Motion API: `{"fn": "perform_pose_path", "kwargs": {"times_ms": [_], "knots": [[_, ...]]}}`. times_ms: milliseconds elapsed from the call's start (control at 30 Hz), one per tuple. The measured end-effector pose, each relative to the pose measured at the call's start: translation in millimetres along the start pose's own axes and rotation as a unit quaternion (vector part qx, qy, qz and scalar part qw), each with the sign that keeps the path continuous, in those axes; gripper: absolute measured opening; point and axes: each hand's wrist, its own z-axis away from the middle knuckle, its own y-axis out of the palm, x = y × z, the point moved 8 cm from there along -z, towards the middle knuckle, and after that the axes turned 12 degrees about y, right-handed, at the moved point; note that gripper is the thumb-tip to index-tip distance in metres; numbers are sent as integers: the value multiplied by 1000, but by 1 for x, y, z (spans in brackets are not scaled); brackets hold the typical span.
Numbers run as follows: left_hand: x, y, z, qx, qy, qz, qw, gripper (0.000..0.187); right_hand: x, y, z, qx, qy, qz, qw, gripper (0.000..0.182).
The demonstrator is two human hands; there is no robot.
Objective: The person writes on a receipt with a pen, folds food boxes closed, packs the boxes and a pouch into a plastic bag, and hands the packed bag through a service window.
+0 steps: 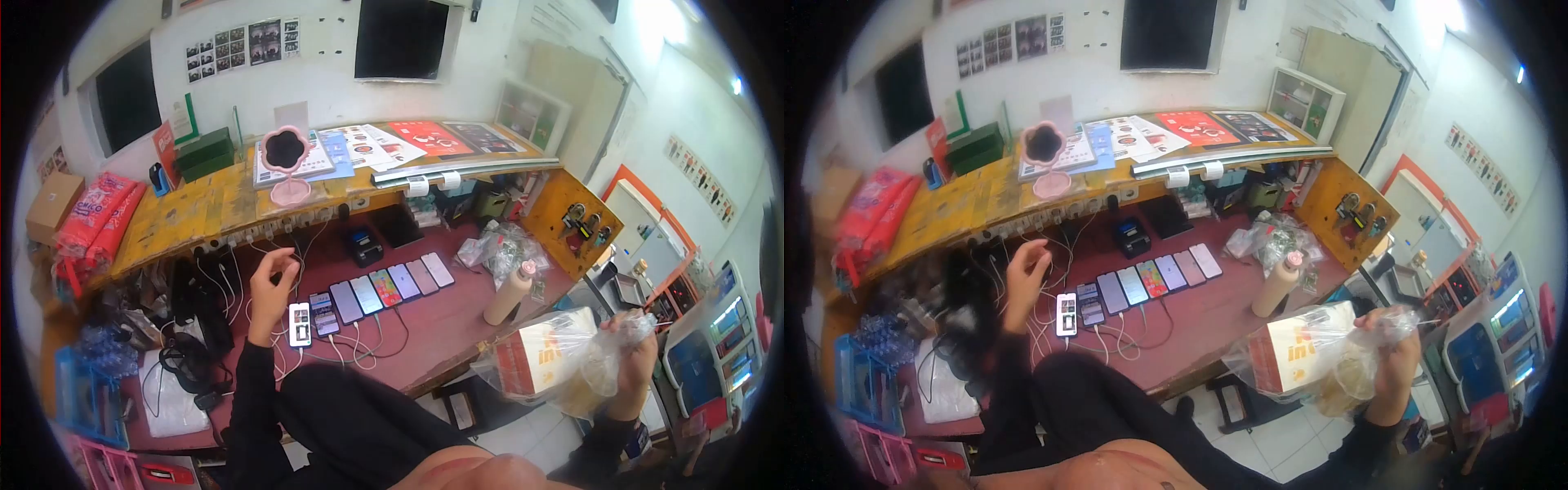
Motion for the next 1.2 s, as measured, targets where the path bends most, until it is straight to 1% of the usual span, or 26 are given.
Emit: {"fn": "perform_pose_path", "kwargs": {"times_ms": [67,133,167,233,267,300,333,367,400,433,500,533,567,667,700,733,767,800,867,900,933,967,1033,1067,1100,1200], "knots": [[5,32,-22,13,-3,-4,1000,27,9,-2,-30,19,1,-2,1000,15],[9,62,-46,34,35,-22,999,27,19,-4,-58,50,-10,-8,999,15],[17,74,-59,32,34,-29,998,27,23,-5,-73,56,-7,-11,998,15],[23,95,-91,22,113,-103,988,27,32,-4,-103,88,-11,-78,993,15],[31,106,-108,27,132,-115,984,28,36,-2,-120,114,-21,-85,990,14],[43,115,-125,27,136,-122,983,28,37,-3,-138,118,-22,-92,989,14],[47,123,-139,23,182,-228,956,30,39,-1,-155,133,-23,-116,984,14],[55,134,-151,18,223,-330,917,32,42,1,-173,148,-24,-138,979,14],[66,145,-163,33,217,-360,907,41,46,10,-190,167,-25,-131,977,16],[76,152,-169,33,218,-366,904,41,51,18,-208,186,-27,-125,974,17],[85,166,-175,26,212,-478,852,50,55,38,-240,233,-39,-114,965,16],[94,165,-176,13,203,-482,852,58,56,48,-255,253,-43,-114,960,14],[93,166,-176,15,206,-487,848,58,53,55,-266,254,-43,-121,959,14],[101,162,-177,35,135,-536,833,67,46,70,-301,281,-63,-124,950,13],[102,161,-176,30,134,-542,829,67,45,72,-308,304,-101,-113,940,16],[104,162,-177,35,128,-544,828,68,45,76,-314,329,-141,-101,928,18],[105,162,-179,38,122,-547,827,68,43,78,-323,322,-148,-156,922,24],[106,161,-181,54,83,-526,845,68,44,84,-330,341,-149,-143,917,25],[104,162,-184,55,67,-535,840,68,50,98,-344,372,-146,-128,908,28],[104,163,-183,65,59,-538,839,69,52,106,-348,384,-124,-129,906,28],[107,161,-183,72,42,-518,852,69,53,113,-351,393,-104,-130,904,28],[107,159,-184,66,40,-521,850,69,55,118,-352,399,-107,-131,901,28],[107,161,-184,71,54,-536,840,69,54,131,-348,446,-84,-122,883,28],[105,160,-185,63,60,-528,845,68,54,134,-348,454,-102,-77,882,29],[104,160,-185,58,54,-525,847,68,53,136,-348,458,-100,-71,880,29],[105,157,-184,52,39,-506,860,70,53,141,-343,424,-110,-45,898,32]]}}
